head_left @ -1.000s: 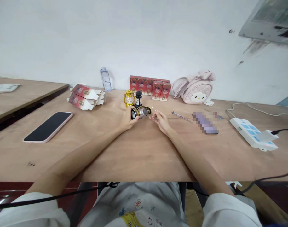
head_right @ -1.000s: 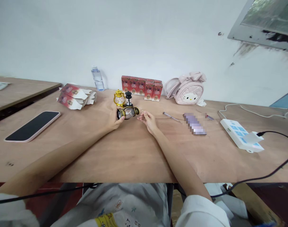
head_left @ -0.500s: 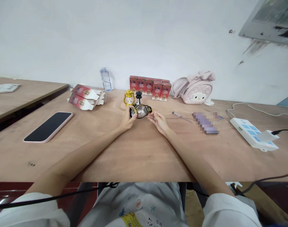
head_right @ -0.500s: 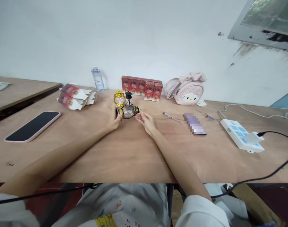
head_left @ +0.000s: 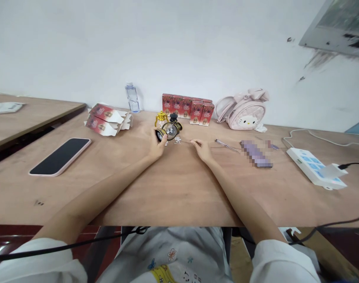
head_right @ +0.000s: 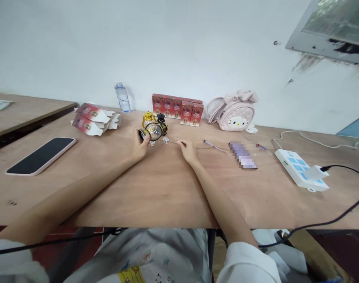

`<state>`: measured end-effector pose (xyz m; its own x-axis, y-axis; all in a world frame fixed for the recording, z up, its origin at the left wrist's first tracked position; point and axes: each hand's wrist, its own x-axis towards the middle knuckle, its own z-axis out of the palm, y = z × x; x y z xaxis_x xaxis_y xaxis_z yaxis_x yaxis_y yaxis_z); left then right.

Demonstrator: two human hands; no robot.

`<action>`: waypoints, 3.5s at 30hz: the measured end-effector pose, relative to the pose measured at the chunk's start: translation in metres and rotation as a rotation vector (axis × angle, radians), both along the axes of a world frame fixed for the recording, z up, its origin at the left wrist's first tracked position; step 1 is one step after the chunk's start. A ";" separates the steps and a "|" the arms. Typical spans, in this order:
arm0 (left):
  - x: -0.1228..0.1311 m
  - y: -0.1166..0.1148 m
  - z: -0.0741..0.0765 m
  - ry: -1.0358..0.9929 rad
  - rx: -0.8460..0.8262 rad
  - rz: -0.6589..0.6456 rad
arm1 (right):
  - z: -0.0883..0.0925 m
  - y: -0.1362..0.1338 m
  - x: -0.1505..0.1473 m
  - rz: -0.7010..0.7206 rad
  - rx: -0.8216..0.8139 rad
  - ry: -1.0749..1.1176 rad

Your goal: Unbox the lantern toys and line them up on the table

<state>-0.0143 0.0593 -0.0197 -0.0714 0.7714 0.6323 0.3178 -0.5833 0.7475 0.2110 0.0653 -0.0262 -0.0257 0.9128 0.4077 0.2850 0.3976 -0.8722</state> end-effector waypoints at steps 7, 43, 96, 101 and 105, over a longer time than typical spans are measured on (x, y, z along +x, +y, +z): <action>0.003 -0.004 -0.002 -0.012 0.091 0.060 | 0.005 0.014 -0.014 -0.121 0.086 -0.448; 0.004 -0.019 0.011 0.756 0.427 0.309 | 0.013 -0.032 -0.043 -0.132 0.929 -0.683; 0.004 -0.023 0.017 0.780 0.348 0.156 | -0.001 0.022 -0.019 -0.301 0.335 -0.716; 0.004 -0.023 0.018 0.764 0.375 0.163 | 0.002 0.014 -0.022 -0.266 0.393 -0.704; 0.005 -0.023 0.018 0.774 0.376 0.171 | 0.009 -0.005 -0.028 -0.281 0.509 -0.662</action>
<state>-0.0097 0.0367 -0.0017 0.3873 0.5202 0.7612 0.7615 -0.6459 0.0540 0.1827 0.0599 -0.0167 -0.2029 0.6325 0.7475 0.8148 0.5324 -0.2293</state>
